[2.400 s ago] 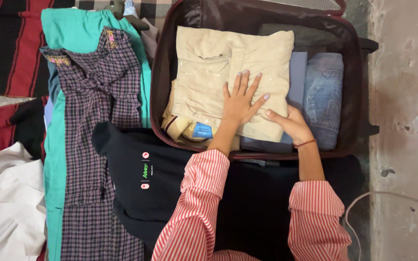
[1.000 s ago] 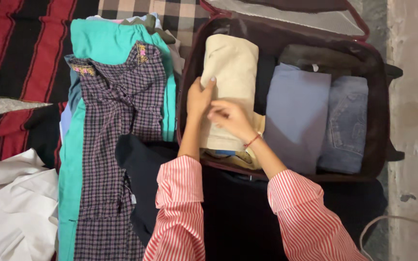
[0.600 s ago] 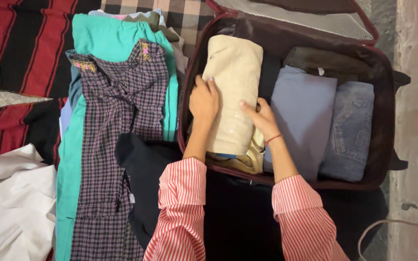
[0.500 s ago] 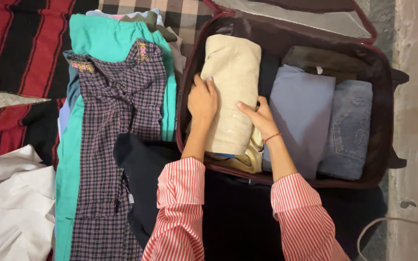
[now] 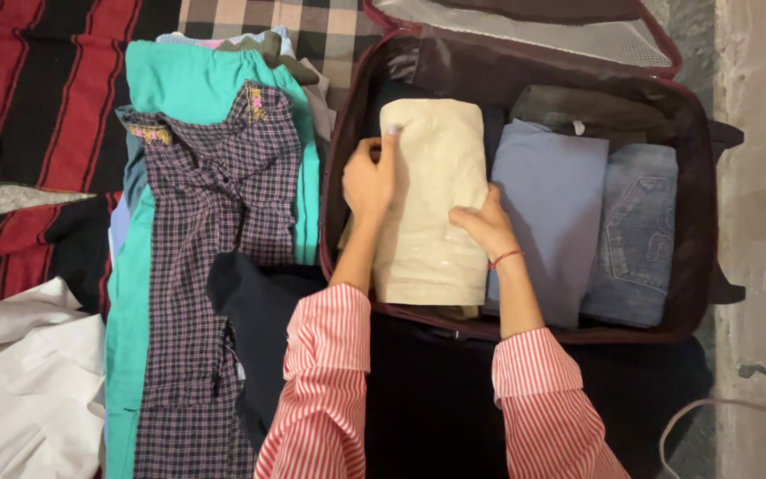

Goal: The person folds a cream-colored shirt and places it into an open suitcase. They then fold a teal-colored shirt and place it on top of the other clothes inside the suitcase.

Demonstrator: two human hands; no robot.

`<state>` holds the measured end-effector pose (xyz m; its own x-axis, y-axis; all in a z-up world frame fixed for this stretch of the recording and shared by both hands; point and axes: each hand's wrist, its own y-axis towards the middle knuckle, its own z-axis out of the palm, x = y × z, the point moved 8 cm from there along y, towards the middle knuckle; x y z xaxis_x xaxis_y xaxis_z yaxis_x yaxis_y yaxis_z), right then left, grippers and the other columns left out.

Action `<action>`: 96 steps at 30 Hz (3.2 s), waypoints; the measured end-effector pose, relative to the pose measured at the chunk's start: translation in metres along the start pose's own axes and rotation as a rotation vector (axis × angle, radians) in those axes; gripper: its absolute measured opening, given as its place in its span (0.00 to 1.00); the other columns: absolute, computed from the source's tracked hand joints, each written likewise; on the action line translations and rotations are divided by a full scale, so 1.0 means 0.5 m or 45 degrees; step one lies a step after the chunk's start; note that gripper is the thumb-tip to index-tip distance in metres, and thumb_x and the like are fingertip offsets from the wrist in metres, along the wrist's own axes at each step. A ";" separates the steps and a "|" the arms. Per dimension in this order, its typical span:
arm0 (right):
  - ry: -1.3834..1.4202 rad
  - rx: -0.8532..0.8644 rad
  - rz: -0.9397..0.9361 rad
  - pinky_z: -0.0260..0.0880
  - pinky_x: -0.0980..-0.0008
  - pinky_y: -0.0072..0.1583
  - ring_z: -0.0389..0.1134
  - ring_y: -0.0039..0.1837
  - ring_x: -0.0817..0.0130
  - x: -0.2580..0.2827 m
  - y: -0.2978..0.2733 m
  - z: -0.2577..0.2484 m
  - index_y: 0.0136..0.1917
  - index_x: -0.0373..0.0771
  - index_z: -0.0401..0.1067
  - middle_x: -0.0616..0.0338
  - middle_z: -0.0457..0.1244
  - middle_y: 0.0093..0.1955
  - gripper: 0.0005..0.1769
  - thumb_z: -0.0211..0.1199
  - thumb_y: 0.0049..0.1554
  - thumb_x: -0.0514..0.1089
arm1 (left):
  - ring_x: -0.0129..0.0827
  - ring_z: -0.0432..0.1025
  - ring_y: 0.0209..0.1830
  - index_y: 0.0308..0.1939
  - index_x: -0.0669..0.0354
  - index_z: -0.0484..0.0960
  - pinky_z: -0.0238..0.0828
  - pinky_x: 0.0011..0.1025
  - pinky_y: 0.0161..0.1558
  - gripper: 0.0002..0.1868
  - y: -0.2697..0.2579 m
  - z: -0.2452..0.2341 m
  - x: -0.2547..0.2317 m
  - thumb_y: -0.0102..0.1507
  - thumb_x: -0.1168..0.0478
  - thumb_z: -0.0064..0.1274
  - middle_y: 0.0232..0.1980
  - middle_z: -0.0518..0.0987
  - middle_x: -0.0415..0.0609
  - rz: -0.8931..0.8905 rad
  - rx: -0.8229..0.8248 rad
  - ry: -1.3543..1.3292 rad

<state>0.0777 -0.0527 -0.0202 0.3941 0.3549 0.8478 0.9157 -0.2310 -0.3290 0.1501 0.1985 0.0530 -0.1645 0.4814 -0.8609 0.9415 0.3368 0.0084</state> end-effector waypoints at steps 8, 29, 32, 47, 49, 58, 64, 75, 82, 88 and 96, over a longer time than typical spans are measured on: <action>0.038 -0.005 0.057 0.74 0.65 0.56 0.74 0.52 0.63 -0.017 -0.001 0.012 0.70 0.38 0.60 0.51 0.71 0.52 0.42 0.71 0.45 0.47 | 0.46 0.77 0.38 0.37 0.61 0.89 0.71 0.42 0.44 0.27 0.117 0.118 0.077 0.64 0.40 0.52 0.34 0.84 0.57 -0.153 0.060 -0.272; -0.139 -0.170 0.272 0.68 0.60 0.53 0.69 0.51 0.54 -0.042 0.009 0.000 0.56 0.36 0.78 0.41 0.70 0.47 0.30 0.63 0.62 0.66 | 0.55 0.77 0.41 0.45 0.63 0.84 0.72 0.45 0.46 0.23 0.110 0.121 0.069 0.71 0.47 0.45 0.38 0.82 0.61 0.004 -0.014 -0.130; 0.541 -0.078 0.095 0.67 0.67 0.53 0.65 0.51 0.71 -0.030 0.021 0.024 0.57 0.31 0.79 0.55 0.69 0.50 0.25 0.71 0.57 0.54 | 0.56 0.78 0.45 0.53 0.61 0.82 0.73 0.44 0.50 0.19 0.114 0.124 0.069 0.75 0.50 0.43 0.44 0.82 0.61 0.268 -0.170 -0.171; 0.859 -0.057 -0.235 0.73 0.68 0.59 0.71 0.58 0.70 0.036 -0.008 0.023 0.68 0.36 0.64 0.57 0.67 0.60 0.36 0.70 0.47 0.31 | 0.59 0.71 0.57 0.77 0.59 0.64 0.67 0.46 0.58 0.30 0.026 0.107 -0.004 0.76 0.45 0.38 0.64 0.75 0.68 0.547 -0.181 0.190; 0.922 -0.062 -0.256 0.72 0.67 0.59 0.70 0.58 0.69 0.070 -0.032 0.005 0.68 0.35 0.64 0.56 0.67 0.61 0.35 0.70 0.48 0.29 | 0.63 0.69 0.61 0.79 0.59 0.60 0.64 0.47 0.61 0.31 0.011 0.106 -0.020 0.77 0.45 0.38 0.67 0.73 0.71 0.614 -0.217 0.241; 1.124 0.036 -0.390 0.73 0.62 0.64 0.69 0.63 0.63 0.105 -0.099 -0.260 0.71 0.34 0.63 0.53 0.66 0.63 0.36 0.68 0.50 0.29 | 0.39 0.68 0.48 0.69 0.69 0.74 0.65 0.36 0.51 0.41 -0.079 0.273 -0.070 0.67 0.36 0.52 0.54 0.81 0.63 -0.010 0.821 -0.449; 1.029 0.098 0.163 0.72 0.64 0.62 0.71 0.62 0.63 -0.145 -0.032 -0.322 0.70 0.34 0.66 0.53 0.68 0.63 0.32 0.67 0.52 0.34 | 0.35 0.76 0.44 0.62 0.73 0.73 0.75 0.31 0.46 0.41 -0.211 0.465 0.017 0.58 0.44 0.67 0.51 0.83 0.58 -0.221 1.004 -0.389; 0.615 -0.021 0.100 0.69 0.63 0.65 0.67 0.66 0.62 -0.189 -0.032 -0.320 0.75 0.30 0.54 0.48 0.64 0.66 0.42 0.69 0.53 0.44 | 0.38 0.79 0.54 0.64 0.70 0.70 0.75 0.33 0.57 0.42 -0.272 0.412 0.020 0.50 0.58 0.73 0.56 0.83 0.57 -0.155 1.173 -0.561; 0.090 0.370 -0.393 0.44 0.62 0.76 0.37 0.83 0.53 -0.090 -0.206 -0.329 0.83 0.34 0.23 0.43 0.37 0.84 0.75 0.79 0.44 0.40 | 0.38 0.78 0.55 0.65 0.67 0.69 0.74 0.34 0.59 0.43 -0.274 0.422 0.028 0.49 0.59 0.72 0.56 0.83 0.56 -0.203 1.181 -0.565; -0.029 0.192 -0.339 0.47 0.67 0.76 0.47 0.82 0.55 -0.120 -0.222 -0.364 0.84 0.34 0.27 0.41 0.43 0.84 0.73 0.75 0.40 0.38 | 0.39 0.79 0.55 0.65 0.67 0.73 0.73 0.33 0.58 0.42 -0.301 0.394 -0.011 0.50 0.55 0.72 0.56 0.83 0.56 -0.370 1.309 -0.525; -1.089 0.082 0.127 0.68 0.52 0.66 0.67 0.64 0.43 -0.054 -0.279 -0.351 0.85 0.58 0.45 0.44 0.56 0.73 0.58 0.72 0.48 0.53 | 0.36 0.79 0.51 0.56 0.64 0.85 0.75 0.32 0.52 0.34 -0.314 0.419 0.022 0.50 0.47 0.69 0.54 0.86 0.52 -0.371 1.427 -0.372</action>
<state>-0.0744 -0.1890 0.0760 0.3733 0.9018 0.2177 0.8660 -0.2546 -0.4304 0.0619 -0.0184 -0.0643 -0.4782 0.2527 -0.8411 0.6361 -0.5607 -0.5301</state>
